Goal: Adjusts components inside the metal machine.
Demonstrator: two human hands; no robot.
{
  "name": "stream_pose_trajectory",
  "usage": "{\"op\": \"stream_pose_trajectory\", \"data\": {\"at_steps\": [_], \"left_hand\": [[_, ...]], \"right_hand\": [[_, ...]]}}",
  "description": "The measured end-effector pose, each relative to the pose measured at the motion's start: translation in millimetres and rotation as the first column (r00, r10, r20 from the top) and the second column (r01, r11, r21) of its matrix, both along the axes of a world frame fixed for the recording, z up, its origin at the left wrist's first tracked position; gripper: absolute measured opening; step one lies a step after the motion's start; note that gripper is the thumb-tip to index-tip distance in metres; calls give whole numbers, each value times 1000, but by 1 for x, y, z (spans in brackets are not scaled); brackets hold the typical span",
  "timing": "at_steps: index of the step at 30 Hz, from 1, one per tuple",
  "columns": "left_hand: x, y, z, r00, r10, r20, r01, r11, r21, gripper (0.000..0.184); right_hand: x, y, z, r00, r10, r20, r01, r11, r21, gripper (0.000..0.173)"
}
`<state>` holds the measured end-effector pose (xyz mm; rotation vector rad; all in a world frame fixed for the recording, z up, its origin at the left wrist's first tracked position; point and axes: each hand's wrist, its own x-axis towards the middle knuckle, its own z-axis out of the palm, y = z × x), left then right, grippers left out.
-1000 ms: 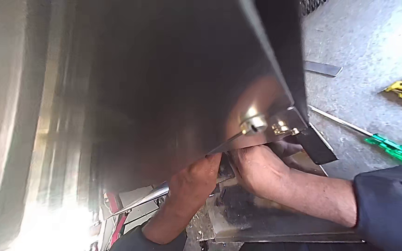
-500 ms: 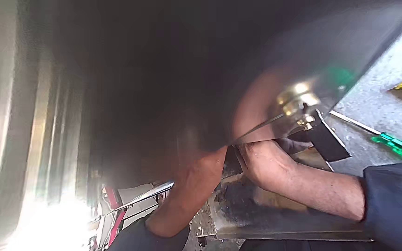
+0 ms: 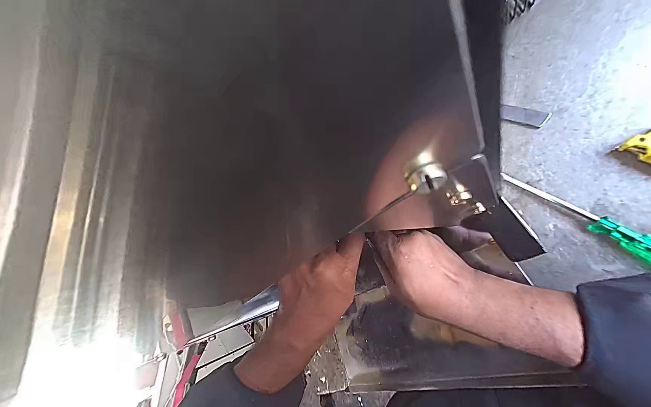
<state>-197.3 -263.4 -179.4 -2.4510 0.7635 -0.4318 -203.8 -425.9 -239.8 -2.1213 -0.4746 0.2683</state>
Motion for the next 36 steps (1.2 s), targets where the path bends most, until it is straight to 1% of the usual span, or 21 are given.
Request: {"op": "stream_pose_trajectory", "data": {"at_steps": [2, 3, 5, 6, 9, 11, 13, 15, 17, 19, 21, 23, 25, 27, 30, 31, 33, 35, 36], "left_hand": [[-1, 5, 7, 999, -32, 25, 32, 999, -15, 28], [-1, 7, 11, 997, -55, 51, 57, 998, -32, 27], [-2, 8, 20, 991, -71, 117, 79, 995, -68, 21], [-3, 7, 23, 990, -62, 126, 73, 994, -80, 19], [-2, 4, 26, 999, -19, 46, 22, 997, -75, 18], [2, -1, 15, 999, 21, -37, -22, 999, -38, 17], [6, -6, 3, 998, 43, -55, -44, 999, -9, 20], [5, -5, 4, 997, 50, -51, -50, 999, 4, 25], [1, 1, 16, 999, 38, -17, -38, 999, -2, 26], [-1, 4, 30, 1000, 10, 6, -10, 1000, -26, 23], [-1, 5, 34, 1000, -4, 15, 5, 999, -33, 19], [3, 2, 28, 1000, -21, -4, 21, 1000, -22, 21], [4, 0, 16, 1000, -2, -13, 2, 1000, 1, 21], [5, -1, 16, 1000, 16, -11, -16, 1000, 6, 22], [1, 1, 33, 1000, 15, 10, -15, 999, -34, 23], [0, 2, 39, 1000, 19, 21, -18, 999, -52, 23], [-2, 4, 40, 1000, -1, 22, 2, 999, -50, 21], [2, 1, 26, 999, -36, -1, 36, 999, -26, 21], [1, 0, 17, 999, -26, -29, 26, 1000, -9, 24]], "right_hand": [[-4, 3, 5, 996, -26, 85, 26, 1000, -1, 36], [-6, 7, 6, 983, -73, 167, 71, 997, 13, 34], [-5, 15, 4, 926, -181, 331, 165, 983, 76, 28], [-4, 17, 5, 917, -196, 346, 172, 980, 98, 26], [1, 16, 2, 950, -164, 266, 144, 985, 94, 23], [2, 11, -5, 987, -100, 125, 97, 995, 27, 26], [6, 5, -5, 999, -40, -15, 39, 999, -28, 30], [7, 3, 1, 997, -13, -74, 11, 1000, -22, 33], [5, 7, 10, 999, -6, -33, 7, 1000, 11, 34], [3, 13, 14, 993, -69, 95, 63, 996, 64, 31], [2, 14, 11, 979, -115, 171, 102, 992, 80, 29], [3, 12, 2, 974, -138, 179, 129, 990, 61, 28], [3, 7, -1, 989, -107, 106, 105, 994, 25, 29], [5, 7, 4, 993, -85, 83, 85, 996, 13, 29], [4, 12, 16, 978, -117, 171, 106, 992, 71, 27], [4, 15, 17, 962, -151, 227, 133, 987, 91, 25], [1, 18, 12, 944, -190, 269, 166, 980, 111, 22], [0, 11, 2, 959, -167, 230, 158, 986, 58, 24], [-2, 8, -2, 979, -117, 166, 115, 993, 22, 25]]}}
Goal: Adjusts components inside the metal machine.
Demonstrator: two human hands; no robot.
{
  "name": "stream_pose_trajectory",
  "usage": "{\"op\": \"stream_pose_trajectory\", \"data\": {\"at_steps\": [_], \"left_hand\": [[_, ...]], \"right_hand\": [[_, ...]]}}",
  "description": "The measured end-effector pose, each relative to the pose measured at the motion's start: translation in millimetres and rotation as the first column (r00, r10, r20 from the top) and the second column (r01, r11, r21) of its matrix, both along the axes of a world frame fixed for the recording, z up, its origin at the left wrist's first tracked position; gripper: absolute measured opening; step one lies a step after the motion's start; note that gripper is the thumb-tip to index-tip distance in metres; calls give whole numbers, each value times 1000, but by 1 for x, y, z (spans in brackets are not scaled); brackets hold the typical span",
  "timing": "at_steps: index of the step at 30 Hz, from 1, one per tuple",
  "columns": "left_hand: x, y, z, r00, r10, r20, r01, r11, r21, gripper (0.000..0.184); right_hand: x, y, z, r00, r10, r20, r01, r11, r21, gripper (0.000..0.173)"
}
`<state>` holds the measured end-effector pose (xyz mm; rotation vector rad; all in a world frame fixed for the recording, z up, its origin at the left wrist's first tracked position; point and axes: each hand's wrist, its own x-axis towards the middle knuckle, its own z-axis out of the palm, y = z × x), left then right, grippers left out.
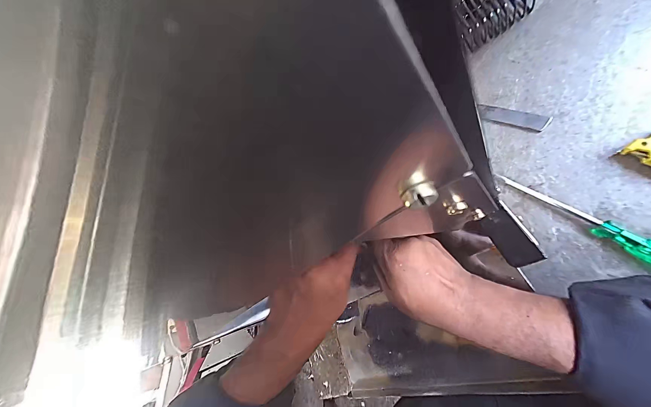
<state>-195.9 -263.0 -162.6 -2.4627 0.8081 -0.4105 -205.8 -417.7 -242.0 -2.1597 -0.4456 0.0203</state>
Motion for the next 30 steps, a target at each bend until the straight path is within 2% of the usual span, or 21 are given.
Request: {"op": "stream_pose_trajectory", "data": {"at_steps": [2, 4, 9, 12, 15, 18, 21, 22, 24, 28, 30], "left_hand": [[1, 1, -14, 1000, 14, -14, -14, 1000, 12, 30], [1, 3, -13, 1000, 23, -16, -23, 1000, 13, 32], [-10, -6, 17, 999, 40, 20, -39, 997, -60, 30], [-9, -8, 13, 990, 5, 140, 4, 998, -69, 29], [-7, 2, 11, 983, -14, 183, 26, 998, -62, 25], [-3, -8, 8, 995, 37, 97, -29, 996, -79, 24], [3, -1, -12, 998, 57, -29, -58, 998, -32, 23], [4, 0, -22, 997, 63, -54, -64, 998, -16, 28], [8, -3, -34, 995, 78, -66, -78, 997, 13, 34], [3, 3, -24, 996, 81, -38, -81, 997, 2, 31], [-1, 3, -8, 998, 62, 4, -62, 998, -3, 28]], "right_hand": [[2, -6, 0, 987, 87, -136, -93, 995, -45, 29], [1, -6, 6, 977, 112, -181, -123, 991, -53, 31], [-7, 9, 14, 993, -28, 113, 29, 1000, -7, 27], [-7, 9, 6, 933, -151, 326, 152, 988, 23, 24], [-5, 9, 6, 910, -165, 380, 165, 986, 32, 24], [2, 12, -3, 946, -140, 291, 145, 989, 3, 24], [1, 3, -6, 1000, -15, 5, 15, 996, -88, 27], [3, -2, -5, 993, 36, -114, -50, 991, -123, 27], [7, -7, -5, 969, 67, -239, -105, 983, -150, 31], [7, -4, 1, 951, 127, -280, -145, 988, -45, 33], [1, 1, -1, 989, 82, -125, -80, 997, 17, 33]]}}
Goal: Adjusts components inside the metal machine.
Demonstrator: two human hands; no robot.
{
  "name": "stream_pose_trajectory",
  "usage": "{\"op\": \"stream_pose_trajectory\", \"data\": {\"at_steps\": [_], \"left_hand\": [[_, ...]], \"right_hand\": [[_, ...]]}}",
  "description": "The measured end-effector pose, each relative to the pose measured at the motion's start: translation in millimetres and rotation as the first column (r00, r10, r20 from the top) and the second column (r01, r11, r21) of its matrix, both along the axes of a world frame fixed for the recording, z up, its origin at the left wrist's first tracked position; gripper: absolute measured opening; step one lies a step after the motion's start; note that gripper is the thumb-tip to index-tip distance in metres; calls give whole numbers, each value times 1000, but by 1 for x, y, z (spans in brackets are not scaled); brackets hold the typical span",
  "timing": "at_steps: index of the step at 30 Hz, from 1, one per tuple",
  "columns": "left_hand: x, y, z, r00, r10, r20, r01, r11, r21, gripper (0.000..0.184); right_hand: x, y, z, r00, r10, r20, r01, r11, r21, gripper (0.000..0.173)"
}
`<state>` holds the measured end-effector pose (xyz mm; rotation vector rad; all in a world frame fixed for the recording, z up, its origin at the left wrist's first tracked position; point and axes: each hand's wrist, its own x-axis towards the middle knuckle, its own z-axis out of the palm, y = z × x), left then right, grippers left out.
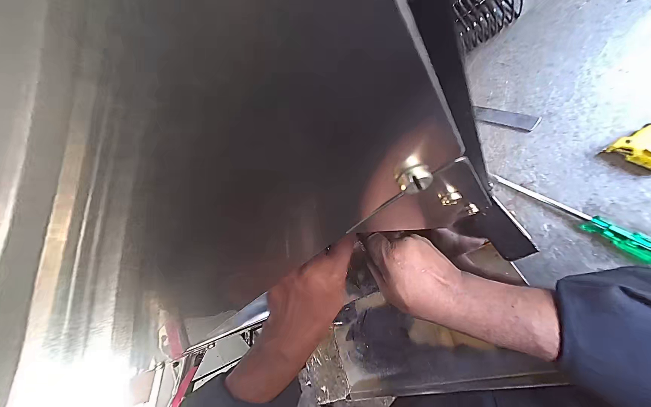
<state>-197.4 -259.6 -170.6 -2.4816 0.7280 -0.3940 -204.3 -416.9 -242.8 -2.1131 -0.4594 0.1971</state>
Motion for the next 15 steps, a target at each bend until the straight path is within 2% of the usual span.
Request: {"op": "stream_pose_trajectory", "data": {"at_steps": [1, 2, 4, 6, 10, 13, 15], "left_hand": [[-1, 1, 6, 1000, -15, 16, 15, 1000, -5, 28], [0, 2, 9, 1000, -25, 19, 25, 1000, -8, 28], [3, -2, 0, 1000, -10, 1, 10, 1000, 10, 26], [6, -7, -17, 998, 36, -45, -35, 999, 17, 26], [2, -2, -18, 997, 68, -41, -69, 997, -28, 37], [-8, 2, 5, 997, 39, 70, -32, 995, -95, 32], [-15, 6, 14, 987, -24, 159, 48, 988, -148, 29]], "right_hand": [[-1, 3, -2, 996, -38, 78, 37, 999, 23, 34], [-1, 3, -1, 995, -40, 86, 39, 999, 22, 35], [2, -2, -1, 1000, -6, -4, 6, 1000, -24, 33], [7, -9, -2, 984, 45, -170, -57, 996, -69, 32], [8, -6, 1, 979, 64, -191, -71, 997, -34, 34], [4, -6, 8, 999, 41, 20, -42, 995, 90, 39], [-1, -6, 11, 987, -9, 158, -18, 986, 167, 43]]}}
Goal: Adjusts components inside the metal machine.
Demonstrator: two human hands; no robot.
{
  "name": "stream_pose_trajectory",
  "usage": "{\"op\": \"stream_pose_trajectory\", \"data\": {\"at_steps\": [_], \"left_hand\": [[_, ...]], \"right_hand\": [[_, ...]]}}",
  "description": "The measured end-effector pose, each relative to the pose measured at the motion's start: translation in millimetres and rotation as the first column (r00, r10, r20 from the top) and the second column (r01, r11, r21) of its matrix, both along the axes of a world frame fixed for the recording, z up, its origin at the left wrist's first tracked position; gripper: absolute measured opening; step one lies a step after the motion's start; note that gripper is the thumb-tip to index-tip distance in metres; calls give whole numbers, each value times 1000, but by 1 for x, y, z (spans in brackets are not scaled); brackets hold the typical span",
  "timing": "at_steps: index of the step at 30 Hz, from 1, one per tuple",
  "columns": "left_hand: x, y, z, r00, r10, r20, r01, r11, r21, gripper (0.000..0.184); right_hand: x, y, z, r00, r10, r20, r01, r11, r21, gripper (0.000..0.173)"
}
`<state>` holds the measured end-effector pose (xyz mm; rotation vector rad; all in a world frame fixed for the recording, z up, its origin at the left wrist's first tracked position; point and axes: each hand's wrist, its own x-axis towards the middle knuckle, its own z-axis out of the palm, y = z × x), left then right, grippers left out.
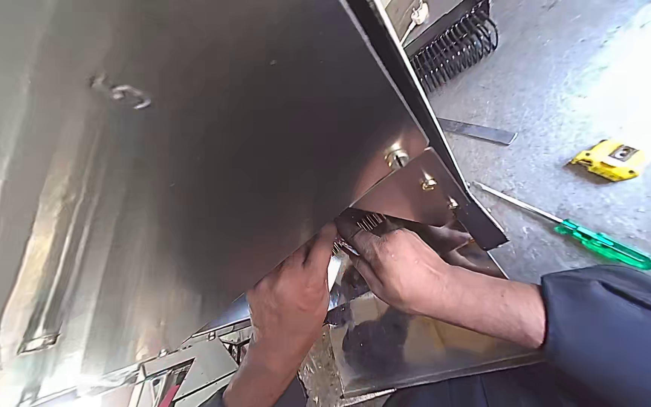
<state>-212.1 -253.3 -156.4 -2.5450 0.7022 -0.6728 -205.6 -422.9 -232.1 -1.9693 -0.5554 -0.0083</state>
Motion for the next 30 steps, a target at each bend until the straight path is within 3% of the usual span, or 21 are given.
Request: {"op": "stream_pose_trajectory", "data": {"at_steps": [2, 5, 9, 12, 14, 18, 24, 30], "left_hand": [[-7, 6, -6, 994, -108, 2, 107, 989, -105, 28], [-24, 14, -44, 975, -204, -87, 160, 919, -360, 33], [-34, 11, -95, 911, -266, -315, -18, 738, -675, 54], [-26, 8, -110, 842, -367, -396, -153, 541, -827, 65], [-23, 9, -113, 806, -405, -431, -208, 488, -848, 70], [-26, 9, -115, 826, -381, -416, -169, 537, -827, 58], [-29, 16, -122, 843, -397, -363, -123, 514, -849, 46], [-21, 22, -123, 774, -490, -401, -201, 411, -889, 46]], "right_hand": [[-9, -6, -4, 992, -60, 109, 60, 998, 7, 42], [-28, -15, -22, 977, -121, 176, 147, 978, -145, 42], [-33, -16, -34, 973, -189, 135, 225, 912, -343, 43], [-23, -7, -32, 966, -243, 92, 260, 911, -321, 36], [-18, 1, -32, 953, -290, 84, 302, 918, -256, 29], [-11, 12, -22, 955, -295, 43, 292, 899, -325, 20], [-11, 33, -15, 940, -327, 92, 332, 828, -452, 35], [-5, 47, -17, 856, -516, 30, 485, 780, -396, 22]]}}
